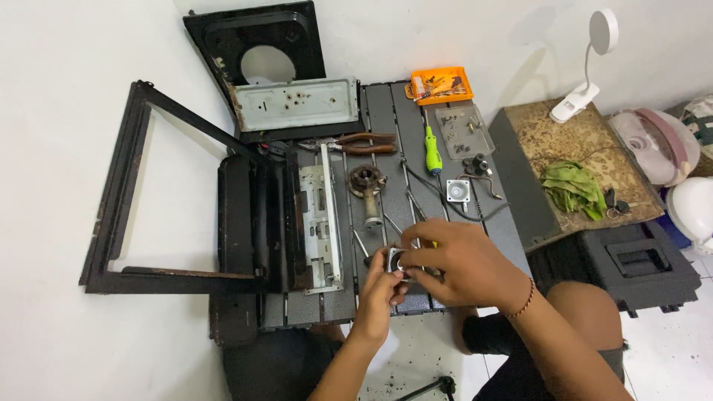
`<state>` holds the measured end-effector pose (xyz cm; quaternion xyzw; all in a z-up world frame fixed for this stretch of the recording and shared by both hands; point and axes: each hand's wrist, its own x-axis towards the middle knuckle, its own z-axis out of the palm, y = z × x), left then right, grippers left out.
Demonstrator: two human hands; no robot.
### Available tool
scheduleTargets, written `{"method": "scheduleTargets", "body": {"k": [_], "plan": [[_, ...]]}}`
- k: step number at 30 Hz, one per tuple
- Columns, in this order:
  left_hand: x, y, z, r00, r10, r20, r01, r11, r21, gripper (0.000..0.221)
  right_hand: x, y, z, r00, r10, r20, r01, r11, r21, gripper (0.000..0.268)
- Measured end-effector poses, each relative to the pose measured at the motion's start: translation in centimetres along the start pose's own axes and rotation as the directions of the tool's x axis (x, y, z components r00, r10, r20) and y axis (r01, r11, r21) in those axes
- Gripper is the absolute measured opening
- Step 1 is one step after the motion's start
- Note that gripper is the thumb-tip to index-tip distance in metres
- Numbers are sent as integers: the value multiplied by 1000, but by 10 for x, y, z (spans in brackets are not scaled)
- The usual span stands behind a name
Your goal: Adjusting a valve component from a gas stove using a screwdriver and pliers on a repair bench.
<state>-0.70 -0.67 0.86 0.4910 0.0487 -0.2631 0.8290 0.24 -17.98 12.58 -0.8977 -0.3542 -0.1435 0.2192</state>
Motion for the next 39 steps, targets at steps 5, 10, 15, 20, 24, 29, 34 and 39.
{"method": "scheduleTargets", "body": {"k": [5,10,15,20,24,29,34,39], "plan": [[5,-6,-3,1000,3,-2,-3,1000,-21,41,0,0,0,999,33,7,-33,999,-40,10],[0,2,4,1000,-3,8,3,1000,11,45,1,-1,-3,998,54,16,-53,997,-52,12],[1,-1,3,1000,-2,8,2,999,50,38,0,-1,1,997,66,43,-64,997,-38,12],[0,5,3,1000,-28,-12,28,996,81,41,3,0,2,999,45,29,-44,999,-31,12],[0,4,3,999,-36,-13,38,995,95,44,6,-4,-2,995,76,59,-75,997,-5,17],[-1,8,4,999,-46,-23,49,992,112,45,4,-1,1,994,73,77,-70,997,-31,11],[-1,9,3,999,-48,-11,49,983,175,43,7,-2,1,997,35,68,-35,999,1,9],[5,-4,-4,1000,-20,3,20,996,91,39,7,-2,1,994,53,92,-52,999,-13,12]]}}
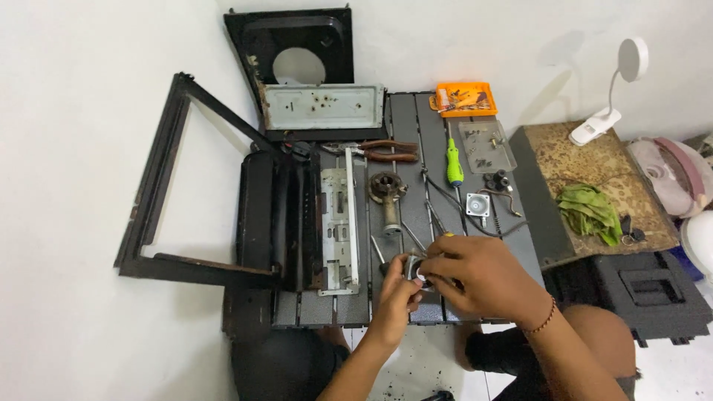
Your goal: Adjusting a valve component from a gas stove using a screwdriver and pliers on a repair bench.
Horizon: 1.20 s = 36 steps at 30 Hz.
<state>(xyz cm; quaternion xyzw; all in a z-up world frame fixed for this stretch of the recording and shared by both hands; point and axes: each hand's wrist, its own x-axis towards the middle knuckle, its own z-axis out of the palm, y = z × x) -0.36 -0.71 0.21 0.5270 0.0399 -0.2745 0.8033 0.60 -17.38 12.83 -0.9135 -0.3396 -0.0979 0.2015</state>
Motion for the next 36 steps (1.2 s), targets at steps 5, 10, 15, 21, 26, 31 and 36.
{"method": "scheduleTargets", "body": {"k": [5,10,15,21,26,31,36], "plan": [[1,2,1,1000,13,2,-13,1000,26,40,0,0,4,1000,17,-14,-18,999,-44,9],[-5,10,2,1000,17,12,-18,999,44,42,-2,1,8,999,38,-31,-40,998,-55,12],[-6,15,2,1000,-16,-16,16,999,39,50,0,-1,9,998,38,-44,-42,996,-83,10],[-5,13,0,999,-6,-43,8,998,64,47,-3,3,10,997,9,-79,-15,997,-81,10],[-4,9,0,998,33,-45,-31,998,52,49,-1,-1,7,995,-25,-98,23,999,-24,12],[-8,15,2,998,35,-59,-29,994,110,51,-1,-2,16,991,-4,-133,-10,994,-107,8],[-9,15,2,996,69,-64,-61,991,120,45,0,-5,14,985,-56,-160,39,993,-110,8]]}}
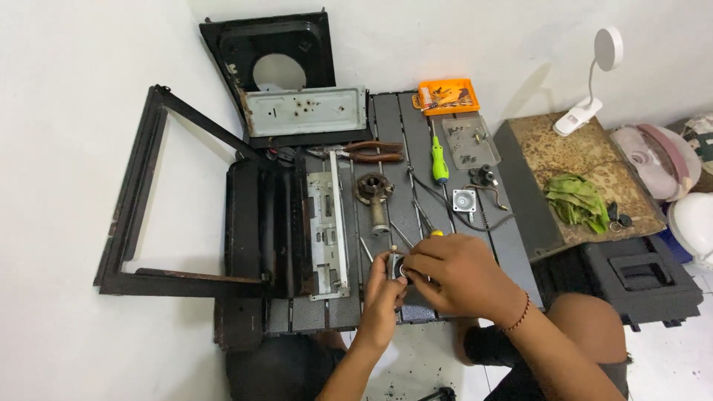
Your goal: Adjusting a valve component from a gas stove using a screwdriver and pliers on a repair bench.
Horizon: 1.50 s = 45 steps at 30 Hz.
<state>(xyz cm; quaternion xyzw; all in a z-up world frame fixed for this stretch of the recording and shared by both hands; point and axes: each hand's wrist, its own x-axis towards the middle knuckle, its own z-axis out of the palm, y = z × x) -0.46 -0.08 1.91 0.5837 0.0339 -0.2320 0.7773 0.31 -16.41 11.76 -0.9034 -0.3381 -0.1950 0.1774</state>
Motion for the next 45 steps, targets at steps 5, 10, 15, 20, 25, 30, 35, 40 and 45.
{"method": "scheduleTargets", "body": {"k": [5,10,15,20,25,30,35,40,45], "plan": [[-1,1,1,999,36,7,-35,998,-47,45,-5,2,14,1000,25,7,-24,997,-69,6],[3,-1,-3,999,35,10,-34,994,-100,38,-7,4,15,999,-2,37,7,989,-146,9],[-3,4,1,1000,25,-13,-25,999,-22,44,-8,3,15,999,29,38,-25,993,-114,9],[-1,-2,2,987,155,-51,-158,986,-59,44,-8,0,23,987,162,1,-162,986,-30,5],[8,-6,-3,990,116,-81,-129,976,-176,43,18,35,12,964,260,54,-265,939,217,21],[0,6,1,994,-19,-104,-7,970,-242,51,78,120,34,907,414,77,-408,909,-82,41],[1,4,-1,995,-44,-90,20,967,-255,37,139,155,59,896,298,329,-282,955,-96,31],[0,4,-3,999,-3,-52,-12,960,-279,35,152,185,95,769,409,492,-352,913,-208,44],[2,1,-4,1000,6,-25,-13,959,-282,31,155,191,106,728,462,507,-411,885,-217,41]]}}
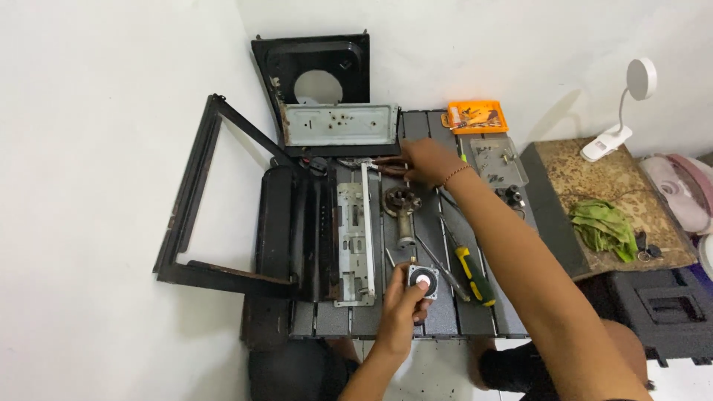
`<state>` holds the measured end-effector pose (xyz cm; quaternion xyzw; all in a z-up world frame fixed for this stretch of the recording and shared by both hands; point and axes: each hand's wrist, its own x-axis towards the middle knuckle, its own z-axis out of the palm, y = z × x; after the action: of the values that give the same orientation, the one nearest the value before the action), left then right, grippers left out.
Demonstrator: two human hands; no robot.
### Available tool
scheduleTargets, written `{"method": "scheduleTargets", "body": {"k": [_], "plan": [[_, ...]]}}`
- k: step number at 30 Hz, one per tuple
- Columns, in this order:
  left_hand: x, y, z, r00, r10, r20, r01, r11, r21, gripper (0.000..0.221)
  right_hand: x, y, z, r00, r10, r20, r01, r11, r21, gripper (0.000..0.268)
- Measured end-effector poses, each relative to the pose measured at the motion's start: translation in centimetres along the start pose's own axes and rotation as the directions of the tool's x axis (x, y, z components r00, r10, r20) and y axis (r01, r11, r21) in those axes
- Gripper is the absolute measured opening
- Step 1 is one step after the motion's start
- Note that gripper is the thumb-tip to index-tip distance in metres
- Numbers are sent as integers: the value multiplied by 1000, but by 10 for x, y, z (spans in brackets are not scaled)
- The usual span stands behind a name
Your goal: Adjusting a valve component from a gas stove using a screwdriver and pliers on a repair bench.
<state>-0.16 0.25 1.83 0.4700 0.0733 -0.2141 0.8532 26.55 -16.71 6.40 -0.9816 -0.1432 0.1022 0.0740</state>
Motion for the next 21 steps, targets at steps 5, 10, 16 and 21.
{"method": "scheduleTargets", "body": {"k": [5,10,16,21], "plan": [[1,-1,-1,1000,-9,-1,9,1000,17,31,6,0,-2,998,-27,51,25,999,47,50],[5,-6,-4,1000,-15,23,15,1000,22,32,-4,-24,-19,990,-15,137,27,996,-86,56],[5,-9,-4,999,-42,12,42,999,8,36,-8,-32,-21,979,-15,203,42,991,-128,79],[5,-7,-1,999,-46,-1,46,997,62,33,-2,-12,-5,993,-118,24,120,937,-327,45]]}}
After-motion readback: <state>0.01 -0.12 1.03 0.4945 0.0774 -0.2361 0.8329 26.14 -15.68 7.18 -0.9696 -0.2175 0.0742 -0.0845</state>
